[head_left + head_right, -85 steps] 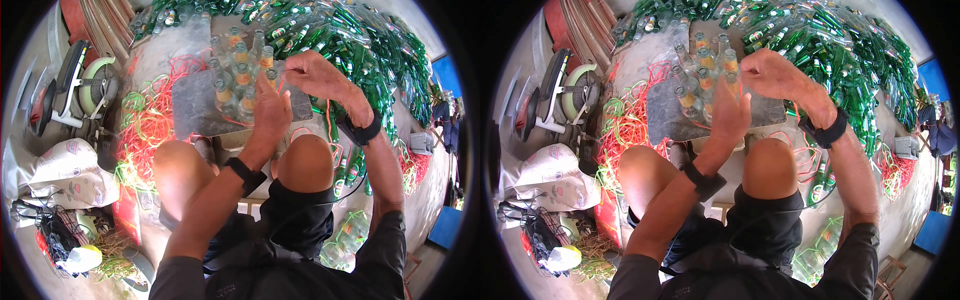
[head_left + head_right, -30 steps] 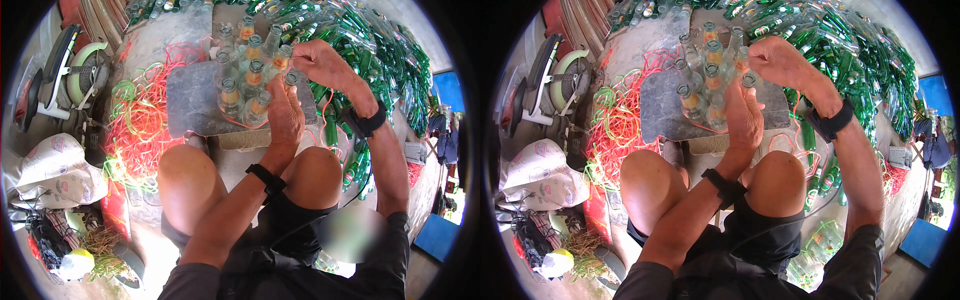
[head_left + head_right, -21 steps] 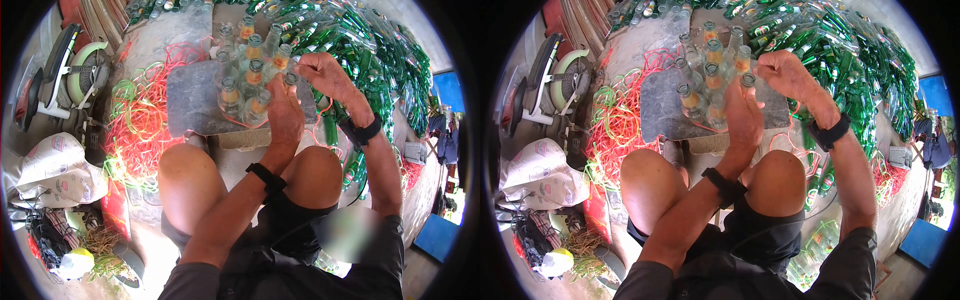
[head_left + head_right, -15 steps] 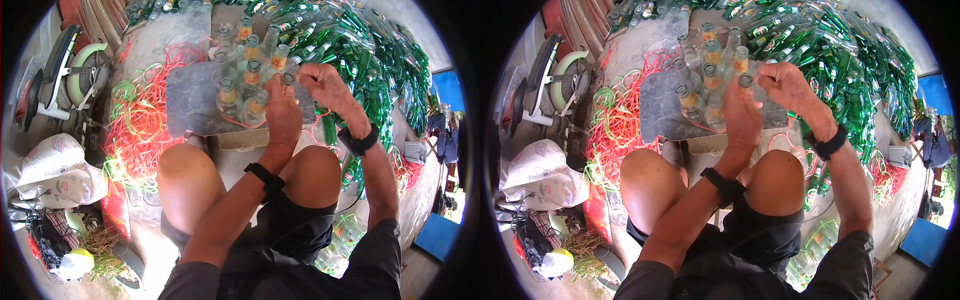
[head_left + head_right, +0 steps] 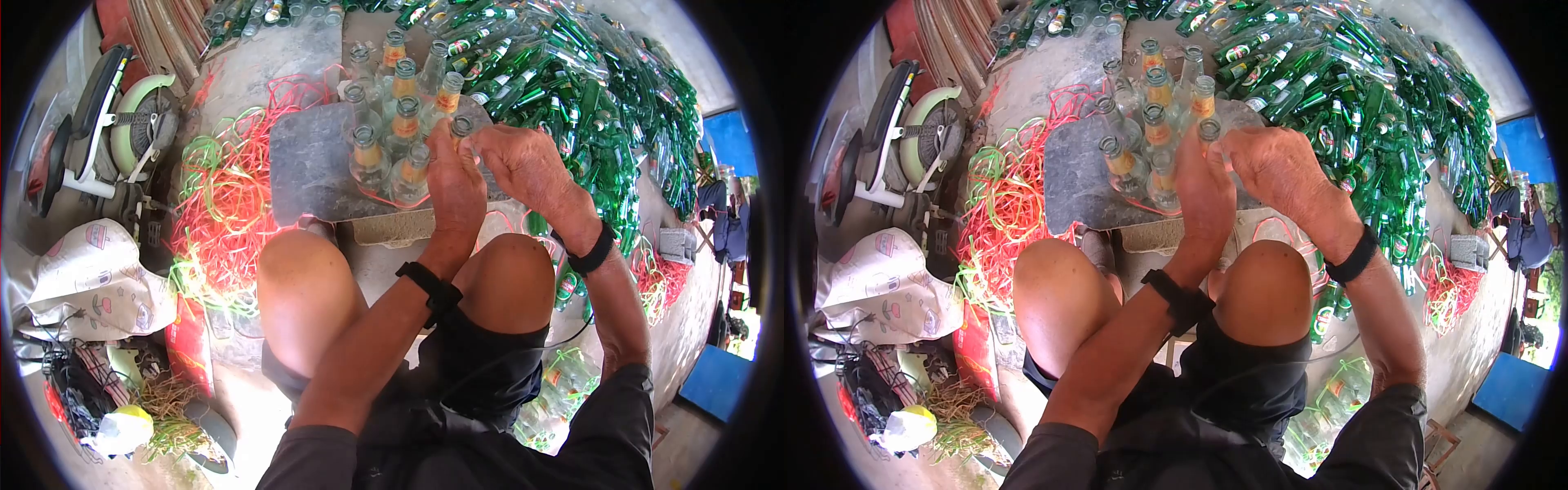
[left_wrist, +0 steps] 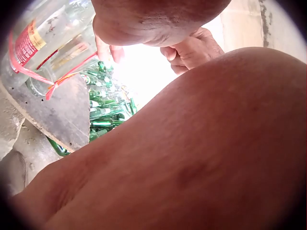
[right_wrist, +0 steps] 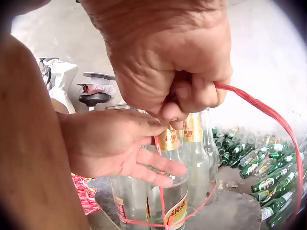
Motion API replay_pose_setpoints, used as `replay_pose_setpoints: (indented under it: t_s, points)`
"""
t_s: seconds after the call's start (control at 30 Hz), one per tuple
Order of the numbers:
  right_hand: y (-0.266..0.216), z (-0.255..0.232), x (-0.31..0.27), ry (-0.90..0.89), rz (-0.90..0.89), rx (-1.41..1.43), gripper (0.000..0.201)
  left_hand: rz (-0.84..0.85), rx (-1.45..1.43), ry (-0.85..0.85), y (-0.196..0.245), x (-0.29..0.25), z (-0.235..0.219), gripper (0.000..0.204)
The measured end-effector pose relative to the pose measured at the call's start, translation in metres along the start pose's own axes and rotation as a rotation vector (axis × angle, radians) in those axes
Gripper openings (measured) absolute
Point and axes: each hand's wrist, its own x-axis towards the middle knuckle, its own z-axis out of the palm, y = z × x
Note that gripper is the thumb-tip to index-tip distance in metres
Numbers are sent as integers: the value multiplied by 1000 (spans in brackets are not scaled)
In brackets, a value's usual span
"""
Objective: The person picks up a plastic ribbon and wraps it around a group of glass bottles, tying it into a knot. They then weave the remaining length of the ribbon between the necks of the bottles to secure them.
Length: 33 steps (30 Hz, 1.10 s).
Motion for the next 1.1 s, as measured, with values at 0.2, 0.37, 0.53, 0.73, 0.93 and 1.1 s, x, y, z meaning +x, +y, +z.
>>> replay_pose_setpoints:
  t_s: [0.2,0.37,0.53,0.73,0.93,1.1]
  points:
    - [-12,-4,-4,-44,-16,-136,11,-114,-73,-20,1,-1,2,44]
    - [-14,-6,-9,-71,-59,-177,11,8,-113,-36,-21,-4,8,52]
    - [-17,-8,-13,-79,-48,-201,9,-90,-82,-140,-6,-5,-6,55]
    - [-26,-13,-16,-58,-40,-159,9,-26,-29,-200,12,-12,-23,61]
    - [-30,-15,-21,-85,-31,-112,10,77,62,-197,7,-26,-28,61]
    - [-30,-17,-25,-104,-17,-77,11,8,4,-205,22,-37,-38,59]
